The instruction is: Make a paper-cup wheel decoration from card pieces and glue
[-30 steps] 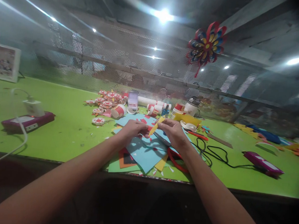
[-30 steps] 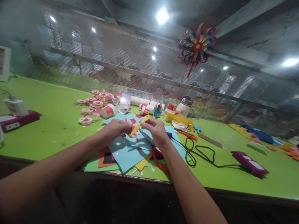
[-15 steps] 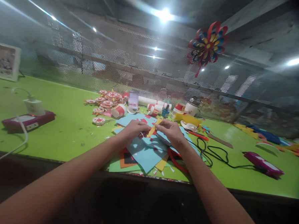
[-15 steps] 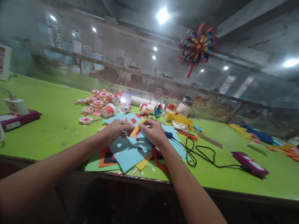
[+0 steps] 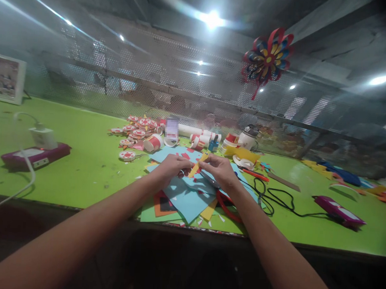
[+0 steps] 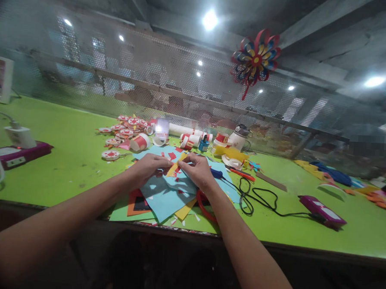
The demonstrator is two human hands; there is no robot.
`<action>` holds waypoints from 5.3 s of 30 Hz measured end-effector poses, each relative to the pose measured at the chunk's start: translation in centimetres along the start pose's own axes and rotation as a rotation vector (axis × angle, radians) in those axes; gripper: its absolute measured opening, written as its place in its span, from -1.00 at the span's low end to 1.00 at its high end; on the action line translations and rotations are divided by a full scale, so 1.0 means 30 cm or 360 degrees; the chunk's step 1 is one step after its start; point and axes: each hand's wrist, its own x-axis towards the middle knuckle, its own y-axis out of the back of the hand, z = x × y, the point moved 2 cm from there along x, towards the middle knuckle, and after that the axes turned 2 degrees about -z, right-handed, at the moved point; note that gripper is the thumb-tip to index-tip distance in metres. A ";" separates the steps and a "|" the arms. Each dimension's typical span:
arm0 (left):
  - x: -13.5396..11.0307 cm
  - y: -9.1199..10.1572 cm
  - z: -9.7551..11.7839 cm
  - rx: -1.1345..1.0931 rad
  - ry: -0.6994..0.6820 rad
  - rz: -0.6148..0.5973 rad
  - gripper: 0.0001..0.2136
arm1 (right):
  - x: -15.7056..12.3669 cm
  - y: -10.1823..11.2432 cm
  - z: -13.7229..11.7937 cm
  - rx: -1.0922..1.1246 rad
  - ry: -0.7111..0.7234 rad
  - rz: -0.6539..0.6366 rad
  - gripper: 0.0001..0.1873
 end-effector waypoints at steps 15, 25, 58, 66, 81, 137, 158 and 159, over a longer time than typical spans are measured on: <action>-0.006 -0.012 0.012 -0.0032 0.0002 0.0101 -0.80 | 0.004 -0.001 0.003 -0.0140 0.0258 0.0033 -0.79; 0.011 0.007 -0.013 0.0026 -0.0080 0.0165 -0.77 | 0.004 0.006 0.000 0.0042 -0.0097 0.0120 -0.75; 0.004 0.006 0.009 -0.0141 -0.0299 0.0351 -0.69 | -0.027 -0.104 -0.017 0.0608 -0.0394 -0.0150 -0.69; 0.012 0.020 -0.011 -0.0093 -0.0330 0.0414 -0.68 | -0.033 -0.106 -0.036 0.0571 -0.0452 -0.0068 -0.70; 0.005 0.008 0.007 -0.0059 -0.0292 0.0369 -0.69 | -0.031 -0.117 -0.004 0.0658 -0.0433 -0.0073 -0.63; 0.008 0.006 -0.011 -0.0389 -0.0132 0.0258 -0.76 | -0.021 -0.101 -0.003 0.0357 -0.0292 -0.0042 -0.59; 0.012 0.006 -0.025 -0.0362 -0.0132 0.0207 -0.79 | -0.025 -0.102 -0.005 0.0446 -0.0329 -0.0085 -0.58; 0.010 0.004 -0.022 -0.0379 -0.0124 0.0205 -0.79 | -0.025 -0.101 -0.007 0.0446 -0.0337 -0.0083 -0.57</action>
